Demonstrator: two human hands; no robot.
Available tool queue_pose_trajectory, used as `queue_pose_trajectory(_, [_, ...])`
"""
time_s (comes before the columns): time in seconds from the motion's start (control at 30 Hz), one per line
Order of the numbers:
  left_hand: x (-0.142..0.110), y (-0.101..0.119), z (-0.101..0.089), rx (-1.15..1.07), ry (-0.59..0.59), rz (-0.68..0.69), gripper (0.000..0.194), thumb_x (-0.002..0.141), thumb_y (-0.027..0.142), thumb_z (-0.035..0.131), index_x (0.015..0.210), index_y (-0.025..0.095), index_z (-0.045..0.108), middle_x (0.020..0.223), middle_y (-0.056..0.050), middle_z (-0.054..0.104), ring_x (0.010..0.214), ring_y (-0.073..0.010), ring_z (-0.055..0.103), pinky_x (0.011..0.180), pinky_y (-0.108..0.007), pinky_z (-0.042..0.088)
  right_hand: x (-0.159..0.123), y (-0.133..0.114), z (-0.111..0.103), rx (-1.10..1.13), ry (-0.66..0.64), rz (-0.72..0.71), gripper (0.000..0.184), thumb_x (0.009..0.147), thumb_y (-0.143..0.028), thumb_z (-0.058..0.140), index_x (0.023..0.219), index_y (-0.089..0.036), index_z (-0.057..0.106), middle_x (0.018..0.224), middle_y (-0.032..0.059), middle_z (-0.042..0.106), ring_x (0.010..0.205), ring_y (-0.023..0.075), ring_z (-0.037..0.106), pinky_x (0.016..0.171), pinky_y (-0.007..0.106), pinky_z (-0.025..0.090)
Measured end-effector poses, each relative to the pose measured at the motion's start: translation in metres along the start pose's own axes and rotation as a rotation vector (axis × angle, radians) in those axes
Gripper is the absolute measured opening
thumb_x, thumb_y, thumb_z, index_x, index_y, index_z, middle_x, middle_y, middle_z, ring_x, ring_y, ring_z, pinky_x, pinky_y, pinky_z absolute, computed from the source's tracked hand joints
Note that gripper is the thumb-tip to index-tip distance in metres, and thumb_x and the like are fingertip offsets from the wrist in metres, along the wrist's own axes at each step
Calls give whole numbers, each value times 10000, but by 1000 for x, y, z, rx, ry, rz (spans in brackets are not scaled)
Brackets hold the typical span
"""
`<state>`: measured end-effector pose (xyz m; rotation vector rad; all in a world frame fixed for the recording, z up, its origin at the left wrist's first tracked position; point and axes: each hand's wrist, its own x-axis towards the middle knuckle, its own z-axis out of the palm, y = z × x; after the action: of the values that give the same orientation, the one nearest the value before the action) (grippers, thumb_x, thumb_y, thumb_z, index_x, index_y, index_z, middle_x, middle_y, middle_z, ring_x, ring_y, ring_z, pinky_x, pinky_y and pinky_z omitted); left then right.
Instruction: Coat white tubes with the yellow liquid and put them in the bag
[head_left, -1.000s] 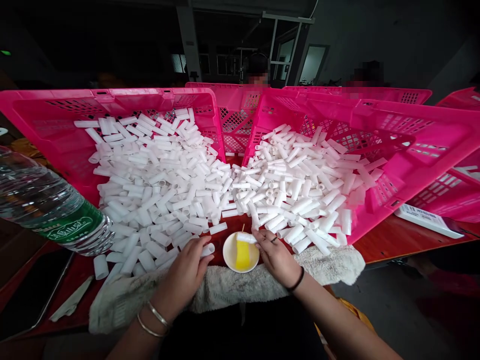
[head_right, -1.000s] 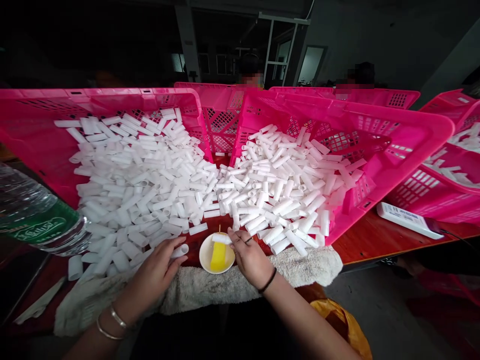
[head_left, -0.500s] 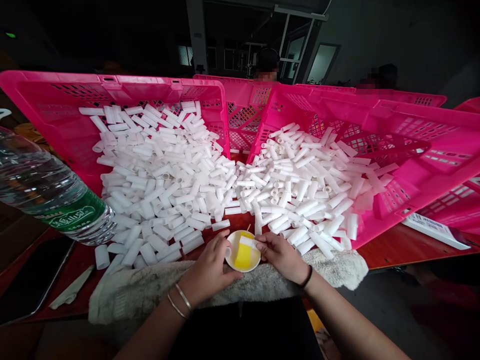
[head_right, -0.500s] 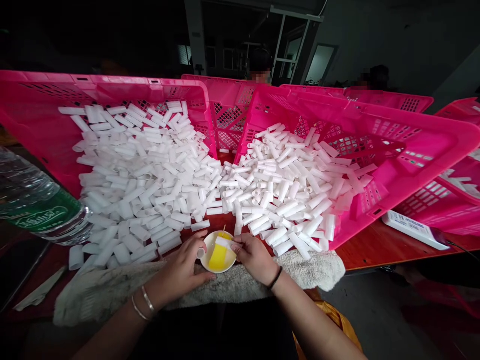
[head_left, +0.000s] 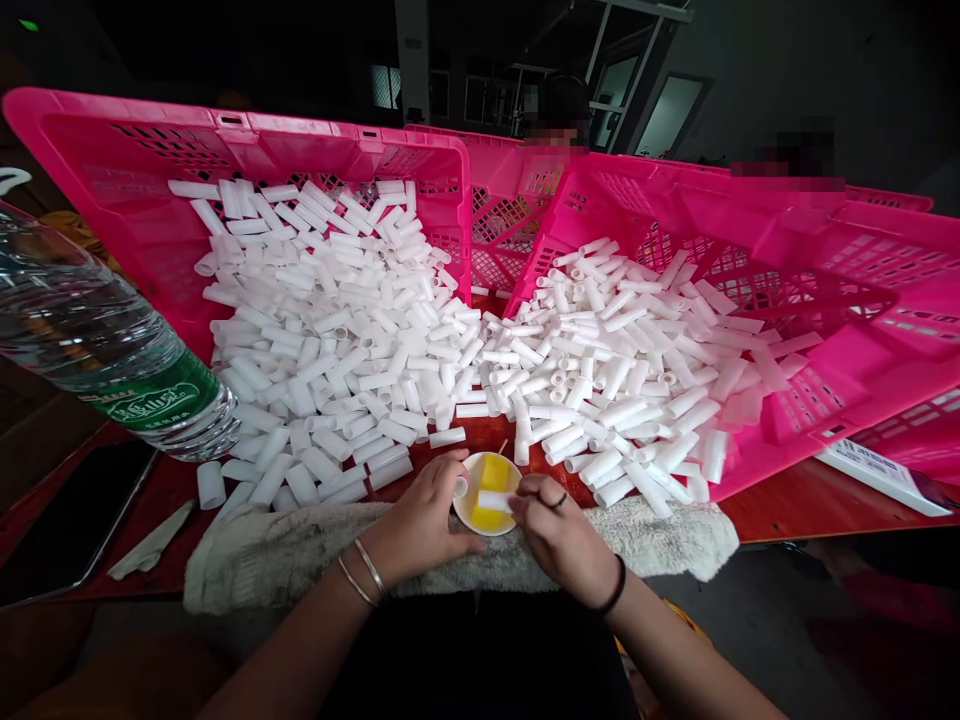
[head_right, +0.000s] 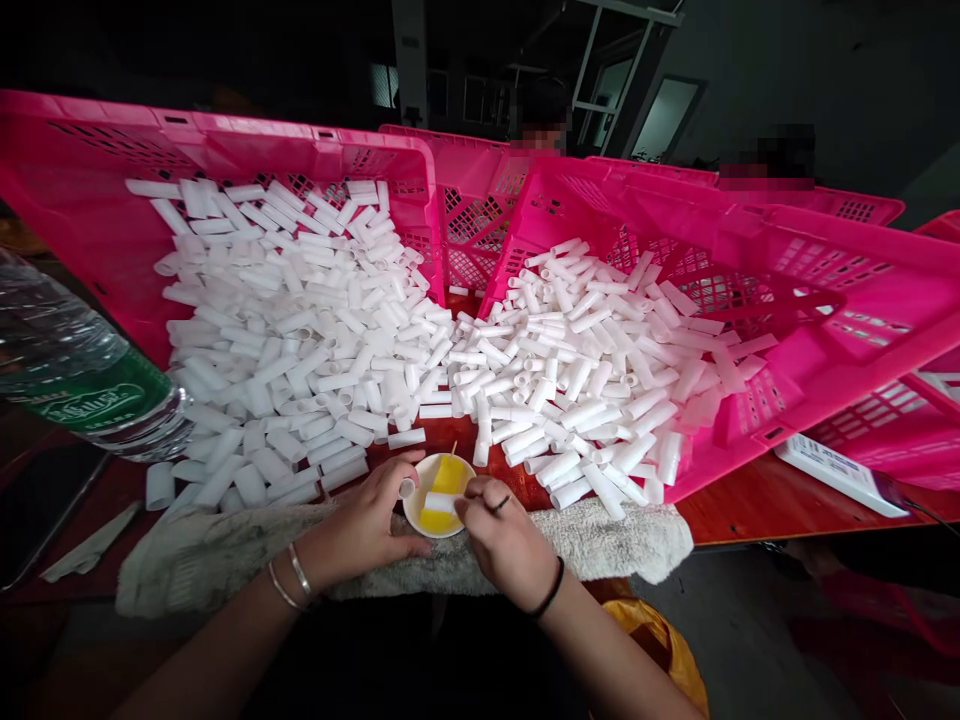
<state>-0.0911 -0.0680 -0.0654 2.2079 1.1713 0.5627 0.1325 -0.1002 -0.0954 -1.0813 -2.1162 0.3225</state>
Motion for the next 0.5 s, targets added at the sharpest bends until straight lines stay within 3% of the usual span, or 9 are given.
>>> queue_pose_trajectory(0.07, [-5,3,-7,19,56,-1,394,781,337,647,1064,176,425,1378,-188,372,1288,-320,379,990,-476,439,-6,1,1,-86,18,-180,232,849,-86,515,1038,-197,592,1033,87,539,975,199,527,824,344,503])
queue_pose_trajectory(0.1, [-7,4,-10,31,86,-8,281,857,298,533,1082,174,417,1337,-180,410,1252,-291,424,967,-456,458,-7,0,2,-79,32,-205,253,839,-71,524,1045,-203,585,1025,82,539,968,195,528,819,337,503])
queue_pose_trajectory(0.2, [-13,9,-21,89,127,22,227,936,206,336,1143,181,426,1134,-113,551,1056,-214,557,887,-389,505,-5,-8,3,153,185,-12,272,838,-77,534,1068,-223,544,1042,73,544,987,178,546,826,311,502])
queue_pose_trajectory(0.3, [-17,17,-27,186,119,149,255,931,227,415,1178,187,466,1105,-83,582,1028,-206,556,894,-362,499,5,-24,-1,476,312,221,215,855,-143,552,1043,-248,542,1014,50,571,971,156,567,840,296,497])
queue_pose_trajectory(0.4, [-19,27,-31,325,112,257,267,931,216,417,1184,179,496,1061,-80,605,988,-222,556,876,-389,494,16,-39,-10,623,204,317,140,855,-210,576,993,-235,579,916,35,586,855,142,588,751,271,503])
queue_pose_trajectory(0.5, [-21,40,-31,407,71,267,278,936,209,367,1160,170,527,980,-86,621,936,-253,558,840,-447,472,22,-47,-23,581,81,375,95,872,-264,555,938,-206,589,800,19,575,728,128,569,651,255,475])
